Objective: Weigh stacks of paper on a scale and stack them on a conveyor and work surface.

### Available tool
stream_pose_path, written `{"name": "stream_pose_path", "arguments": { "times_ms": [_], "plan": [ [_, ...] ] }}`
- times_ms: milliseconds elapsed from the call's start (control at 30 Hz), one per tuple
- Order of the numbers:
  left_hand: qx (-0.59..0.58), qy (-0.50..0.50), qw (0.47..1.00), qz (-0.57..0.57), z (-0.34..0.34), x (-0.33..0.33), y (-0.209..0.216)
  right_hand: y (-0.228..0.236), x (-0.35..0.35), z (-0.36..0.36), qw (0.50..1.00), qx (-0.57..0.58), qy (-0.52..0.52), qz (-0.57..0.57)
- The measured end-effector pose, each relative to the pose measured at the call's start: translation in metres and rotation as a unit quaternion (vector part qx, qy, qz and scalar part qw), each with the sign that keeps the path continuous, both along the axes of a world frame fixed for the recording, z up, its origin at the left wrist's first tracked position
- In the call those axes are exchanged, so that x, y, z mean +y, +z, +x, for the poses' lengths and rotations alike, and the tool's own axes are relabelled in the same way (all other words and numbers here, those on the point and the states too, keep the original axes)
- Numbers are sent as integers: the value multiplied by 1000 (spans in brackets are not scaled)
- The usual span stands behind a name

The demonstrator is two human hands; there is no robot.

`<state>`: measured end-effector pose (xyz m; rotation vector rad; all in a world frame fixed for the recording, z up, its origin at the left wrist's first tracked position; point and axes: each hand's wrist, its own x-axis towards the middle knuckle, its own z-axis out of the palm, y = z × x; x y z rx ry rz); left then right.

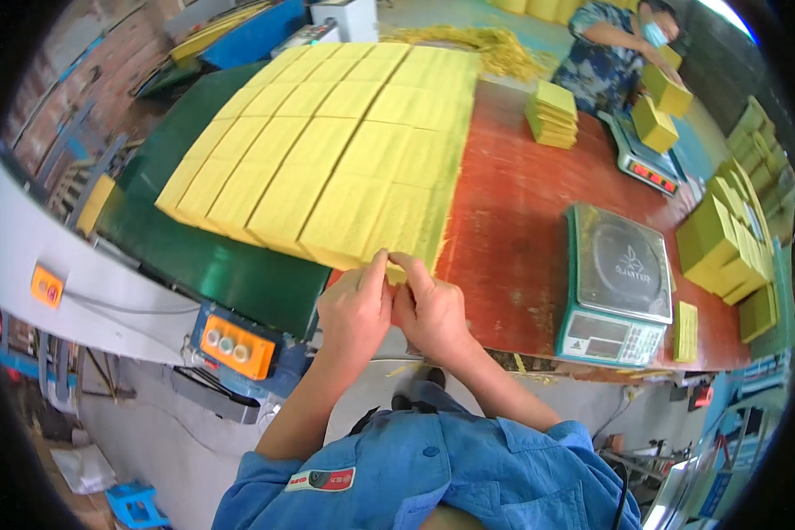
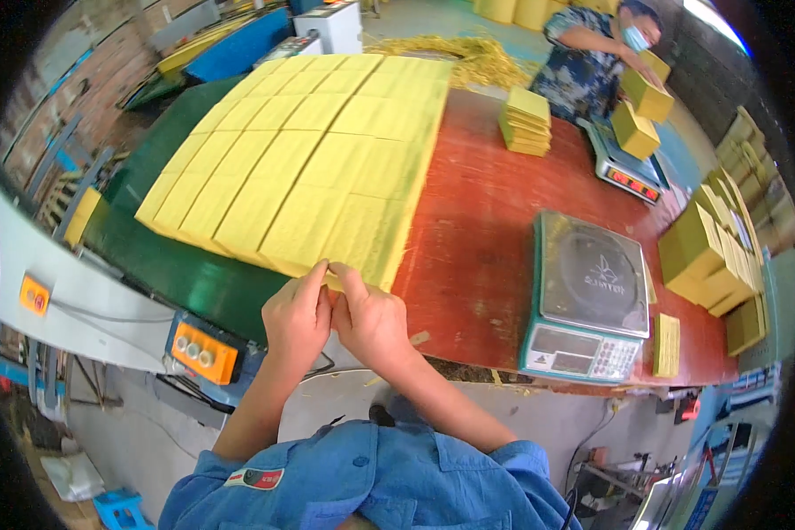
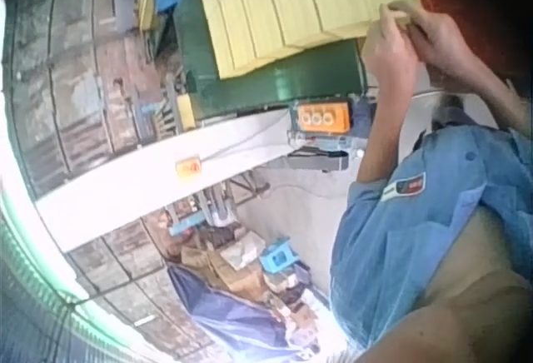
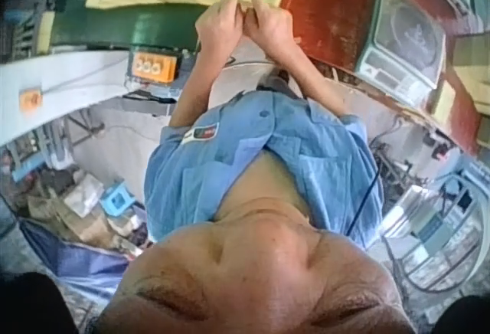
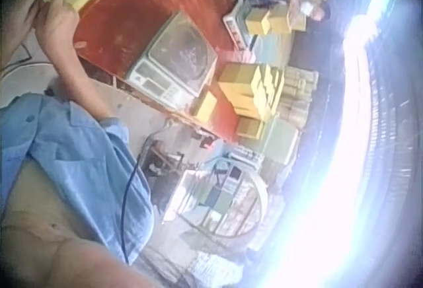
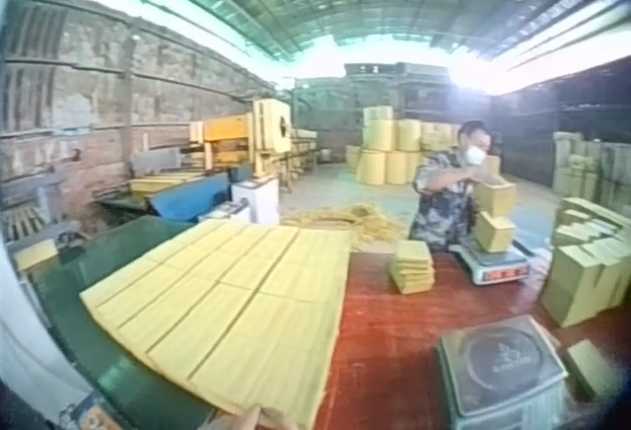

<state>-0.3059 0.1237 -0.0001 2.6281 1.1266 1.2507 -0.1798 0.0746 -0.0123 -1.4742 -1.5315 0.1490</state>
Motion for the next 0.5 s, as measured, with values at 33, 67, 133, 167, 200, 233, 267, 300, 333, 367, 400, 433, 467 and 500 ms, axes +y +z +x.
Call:
{"name": "stream_pose_path", "arguments": {
  "times_ms": [33,67,133,167,200,233,267,300,333,367,400,433,467,500],
  "plan": [
    [2,-15,1000,-2,17,7,0,-2,2,16,1000,3,-21,-7],
    [26,-29,999,-14,32,13,1,-5,4,33,999,0,-37,-8],
    [36,-37,999,-1,58,33,-6,-15,13,63,998,13,-60,-16],
    [43,-37,998,14,67,42,-11,-19,18,76,997,23,-74,-22],
    [67,-26,997,-21,73,48,-14,-21,23,87,996,26,-85,-28],
    [72,-25,997,-21,78,55,-19,-27,29,96,996,30,-83,-29],
    [64,-23,997,-21,82,63,-25,-34,35,103,995,32,-85,-33],
    [56,-20,998,-20,85,70,-30,-39,42,109,995,34,-87,-37],
    [59,-15,998,-22,88,75,-34,-43,48,113,995,36,-81,-39],
    [74,-7,997,-33,89,78,-38,-46,54,115,995,54,-70,-40],
    [88,2,995,-45,90,81,-42,-49,60,117,995,70,-58,-41],
    [90,10,995,-48,91,83,-48,-52,66,118,995,72,-50,-44],
    [89,4,995,-32,91,85,-55,-55,72,118,997,45,-61,-3],
    [89,-1,996,-15,91,85,-59,-56,77,118,996,18,-71,40]
  ]
}}
